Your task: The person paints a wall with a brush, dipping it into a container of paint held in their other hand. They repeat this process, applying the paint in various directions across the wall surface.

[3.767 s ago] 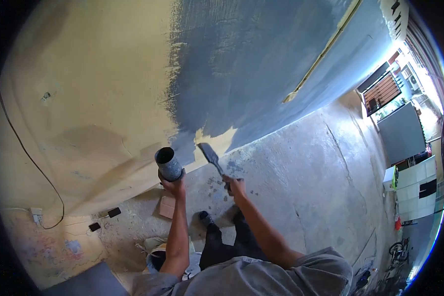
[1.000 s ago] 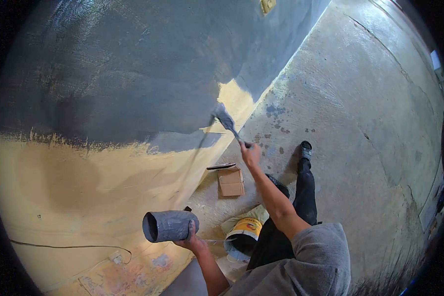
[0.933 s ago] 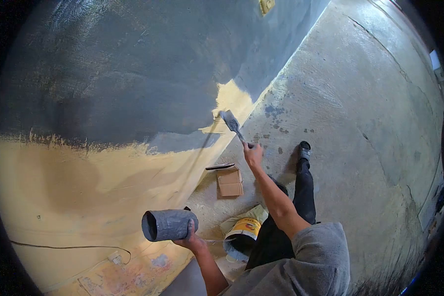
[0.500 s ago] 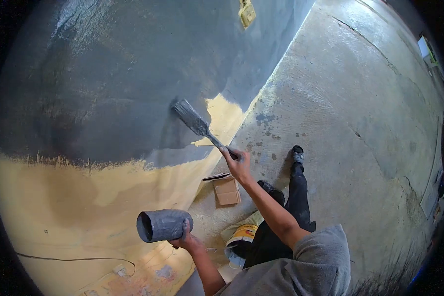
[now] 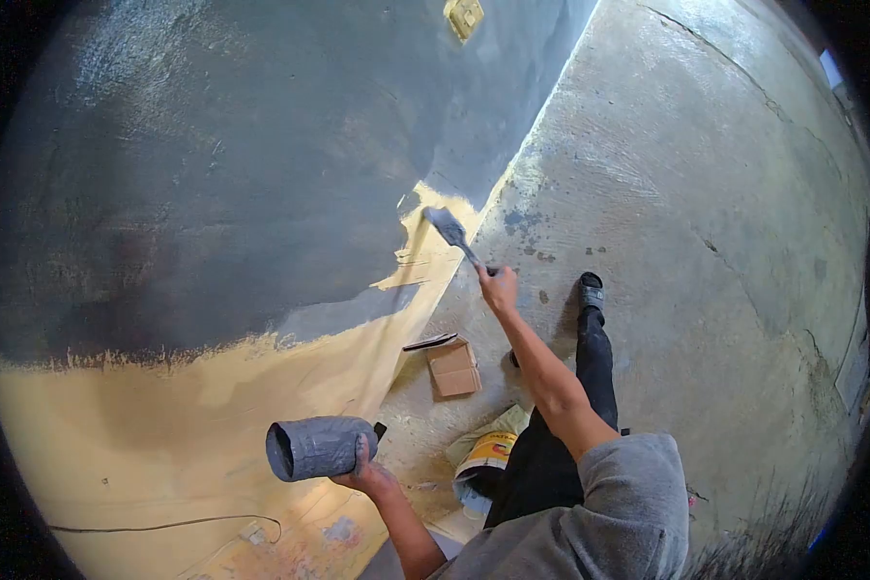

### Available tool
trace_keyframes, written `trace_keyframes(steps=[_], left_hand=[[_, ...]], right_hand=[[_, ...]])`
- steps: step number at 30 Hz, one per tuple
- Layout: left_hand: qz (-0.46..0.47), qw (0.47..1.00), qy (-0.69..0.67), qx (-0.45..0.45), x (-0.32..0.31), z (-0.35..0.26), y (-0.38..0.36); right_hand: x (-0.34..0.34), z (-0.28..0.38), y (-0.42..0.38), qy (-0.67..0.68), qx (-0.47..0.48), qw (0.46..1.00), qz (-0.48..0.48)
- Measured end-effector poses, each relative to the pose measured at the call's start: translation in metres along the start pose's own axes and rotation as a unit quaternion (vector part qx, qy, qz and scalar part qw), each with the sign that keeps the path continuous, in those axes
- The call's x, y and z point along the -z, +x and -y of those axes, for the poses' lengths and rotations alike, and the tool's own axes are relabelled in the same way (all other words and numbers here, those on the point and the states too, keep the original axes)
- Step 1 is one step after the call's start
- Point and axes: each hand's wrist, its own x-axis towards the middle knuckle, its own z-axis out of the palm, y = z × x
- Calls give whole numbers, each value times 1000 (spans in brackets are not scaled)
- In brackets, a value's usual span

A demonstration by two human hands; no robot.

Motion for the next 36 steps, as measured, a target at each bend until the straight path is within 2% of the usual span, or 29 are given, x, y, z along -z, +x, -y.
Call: trace_keyframes(steps=[3, 5, 7, 12, 14, 16, 18, 20, 22, 25, 26, 27, 29, 31, 33, 34, 36], left_hand=[[-12, 1000, 3, 3, -6, 3, 1], [-16, 1000, 3, 3, -10, 2, 0], [-15, 1000, 3, 13, -23, -9, -2], [11, 1000, -12, 24, -39, -19, -2], [20, 999, -18, 24, -44, -19, 1], [24, 999, -21, 10, -50, -21, -1], [20, 999, -25, 9, -51, -17, -1], [13, 1000, -26, 10, -44, -11, 0], [27, 999, -24, -13, -35, -3, 3], [-12, 999, -25, 19, -38, -9, -6], [-13, 999, -25, 21, -35, -6, -5], [-7, 1000, -19, 18, -30, 0, -2], [-2, 1000, -11, 18, -24, 3, 1], [22, 1000, 13, -12, -21, 4, 2], [9, 999, 10, -40, -18, 6, 5], [-4, 998, 5, -68, -16, 7, 6], [-13, 999, 4, -51, -22, -14, 5]], right_hand=[[15, 14, 7, -55, -38, 998, -6], [22, 51, 2, -20, 98, 993, -65], [22, 84, 1, 93, 149, 984, 41], [89, 181, -55, 161, 167, 965, 123], [74, 173, -62, 225, 138, 958, 115], [39, 137, -49, 270, 113, 950, 107], [7, 90, -33, 164, 117, 979, 14], [9, 61, -17, 66, 11, 995, 70], [-4, 15, -10, -110, -17, 992, -67], [-5, -38, 3, -121, -34, 992, -22], [-1, -36, 6, -127, -78, 987, 58], [5, -21, 2, -129, -78, 987, 59], [15, 31, -16, -60, 16, 992, 112], [-1, 48, -42, 55, 176, 981, 67], [24, 95, -78, 72, 161, 977, 122], [30, 98, -94, 72, 158, 977, 126], [35, 96, -113, 134, 133, 971, 148]])
